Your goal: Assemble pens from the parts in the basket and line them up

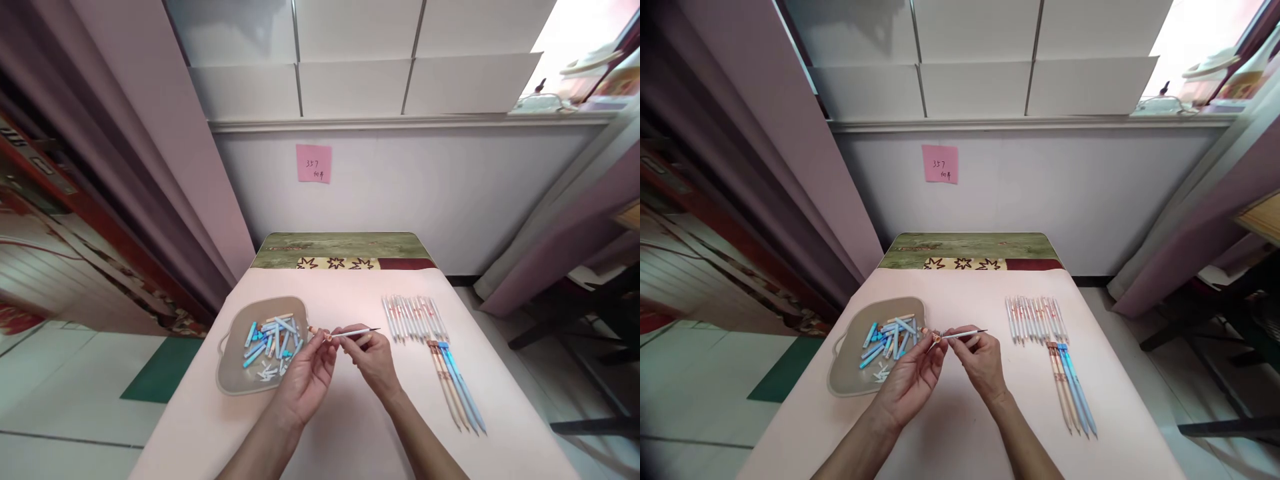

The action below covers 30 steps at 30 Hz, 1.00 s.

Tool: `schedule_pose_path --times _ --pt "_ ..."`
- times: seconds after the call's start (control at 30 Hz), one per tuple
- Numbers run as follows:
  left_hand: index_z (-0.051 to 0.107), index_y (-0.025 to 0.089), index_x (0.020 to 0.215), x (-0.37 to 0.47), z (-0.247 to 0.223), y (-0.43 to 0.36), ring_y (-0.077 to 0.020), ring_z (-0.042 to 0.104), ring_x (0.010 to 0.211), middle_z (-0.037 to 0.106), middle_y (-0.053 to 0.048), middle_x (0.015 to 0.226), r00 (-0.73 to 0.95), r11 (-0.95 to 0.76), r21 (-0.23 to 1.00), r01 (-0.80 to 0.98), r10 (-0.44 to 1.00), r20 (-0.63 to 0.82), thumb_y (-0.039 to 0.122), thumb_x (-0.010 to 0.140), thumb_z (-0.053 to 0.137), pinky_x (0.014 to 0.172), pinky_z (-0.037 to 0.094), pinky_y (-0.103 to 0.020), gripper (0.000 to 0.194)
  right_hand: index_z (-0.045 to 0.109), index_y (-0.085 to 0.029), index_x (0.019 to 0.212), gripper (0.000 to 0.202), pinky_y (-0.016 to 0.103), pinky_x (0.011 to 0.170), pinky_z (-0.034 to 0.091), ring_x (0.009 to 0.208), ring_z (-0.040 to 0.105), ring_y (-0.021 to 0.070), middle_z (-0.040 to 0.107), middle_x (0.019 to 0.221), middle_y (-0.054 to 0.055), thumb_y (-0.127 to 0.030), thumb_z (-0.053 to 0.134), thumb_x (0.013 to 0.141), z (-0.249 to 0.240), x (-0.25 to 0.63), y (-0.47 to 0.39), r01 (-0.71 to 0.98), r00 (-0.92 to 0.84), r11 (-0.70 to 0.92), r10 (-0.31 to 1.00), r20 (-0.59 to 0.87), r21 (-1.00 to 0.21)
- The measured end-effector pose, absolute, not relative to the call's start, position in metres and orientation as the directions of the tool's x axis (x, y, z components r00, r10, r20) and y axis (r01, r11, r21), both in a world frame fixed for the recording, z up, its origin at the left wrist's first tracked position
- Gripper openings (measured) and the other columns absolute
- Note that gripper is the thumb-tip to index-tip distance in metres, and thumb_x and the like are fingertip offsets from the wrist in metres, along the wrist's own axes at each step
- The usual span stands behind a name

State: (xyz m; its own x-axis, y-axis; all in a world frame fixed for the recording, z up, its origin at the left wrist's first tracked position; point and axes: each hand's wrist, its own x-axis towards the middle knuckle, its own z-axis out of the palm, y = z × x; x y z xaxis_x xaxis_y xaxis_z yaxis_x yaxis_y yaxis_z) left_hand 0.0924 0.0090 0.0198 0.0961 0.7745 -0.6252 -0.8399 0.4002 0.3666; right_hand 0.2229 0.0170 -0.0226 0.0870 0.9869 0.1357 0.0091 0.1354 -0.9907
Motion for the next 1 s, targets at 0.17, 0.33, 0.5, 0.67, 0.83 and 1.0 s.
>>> schedule_pose_path --times 0.17,0.33,0.5,0.67,0.83,1.0 --pt "0.061 0.008 0.079 0.094 0.02 0.015 -0.0195 0.07 0.082 0.068 -0.013 0.084 0.031 0.318 0.35 -0.881 0.777 -0.629 0.001 0.083 0.055 0.065 0.06 -0.021 0.01 0.067 -0.016 0.066 0.025 0.02 0.042 0.041 0.052 0.055 0.0093 0.068 0.077 0.005 -0.038 0.068 0.077 -0.024 0.224 0.012 0.011 0.026 0.074 0.997 0.074 -0.997" --pt "0.061 0.007 0.077 0.078 0.027 0.024 -0.016 0.07 0.073 0.068 -0.013 0.081 -0.024 0.273 0.361 -0.892 0.767 -0.642 0.002 0.087 0.05 0.061 0.06 -0.02 0.015 0.061 -0.018 0.09 0.026 0.024 0.052 0.051 0.062 0.06 0.0118 0.067 0.088 0.006 -0.04 0.067 0.078 -0.022 0.236 0.006 -0.247 -0.024 -0.028 0.999 -0.023 -0.969" --pt "0.062 0.005 0.077 0.062 0.034 0.03 -0.0134 0.069 0.069 0.069 -0.016 0.084 -0.016 0.27 0.358 -0.894 0.779 -0.627 0.006 0.09 0.046 0.059 0.06 -0.018 0.02 0.06 -0.018 0.09 0.032 0.022 0.056 0.052 0.066 0.061 0.0107 0.068 0.095 0.006 -0.046 0.068 0.077 -0.019 0.251 0.007 -0.522 0.171 -0.079 0.966 -0.195 -0.849" --pt "0.062 0.005 0.076 0.062 0.035 0.028 -0.0136 0.068 0.069 0.068 -0.016 0.084 -0.011 0.285 0.361 -0.888 0.771 -0.637 0.005 0.089 0.047 0.058 0.06 -0.018 0.02 0.067 -0.021 0.092 0.033 0.018 0.059 0.054 0.069 0.062 0.0094 0.066 0.09 0.001 -0.042 0.077 0.069 -0.016 0.251 0.015 -0.617 0.345 0.002 0.9 -0.268 -0.787" --pt "0.061 0.006 0.077 0.062 0.036 0.026 -0.0133 0.068 0.07 0.068 -0.015 0.085 -0.015 0.292 0.377 -0.879 0.774 -0.634 0.005 0.089 0.047 0.058 0.059 -0.018 0.019 0.068 -0.02 0.09 0.032 0.018 0.072 0.056 0.071 0.063 0.0084 0.065 0.081 -0.002 -0.038 0.08 0.066 -0.009 0.242 0.013 -0.67 0.347 0.032 0.897 -0.275 -0.741" --pt "0.061 0.005 0.078 0.059 0.035 0.025 -0.0128 0.068 0.069 0.067 -0.017 0.088 -0.011 0.292 0.375 -0.88 0.776 -0.63 0.005 0.089 0.047 0.058 0.059 -0.018 0.018 0.068 -0.02 0.09 0.032 0.018 0.071 0.056 0.072 0.063 0.0085 0.065 0.079 -0.002 -0.037 0.081 0.066 -0.007 0.238 0.008 -0.683 0.314 0.022 0.911 -0.266 -0.73"
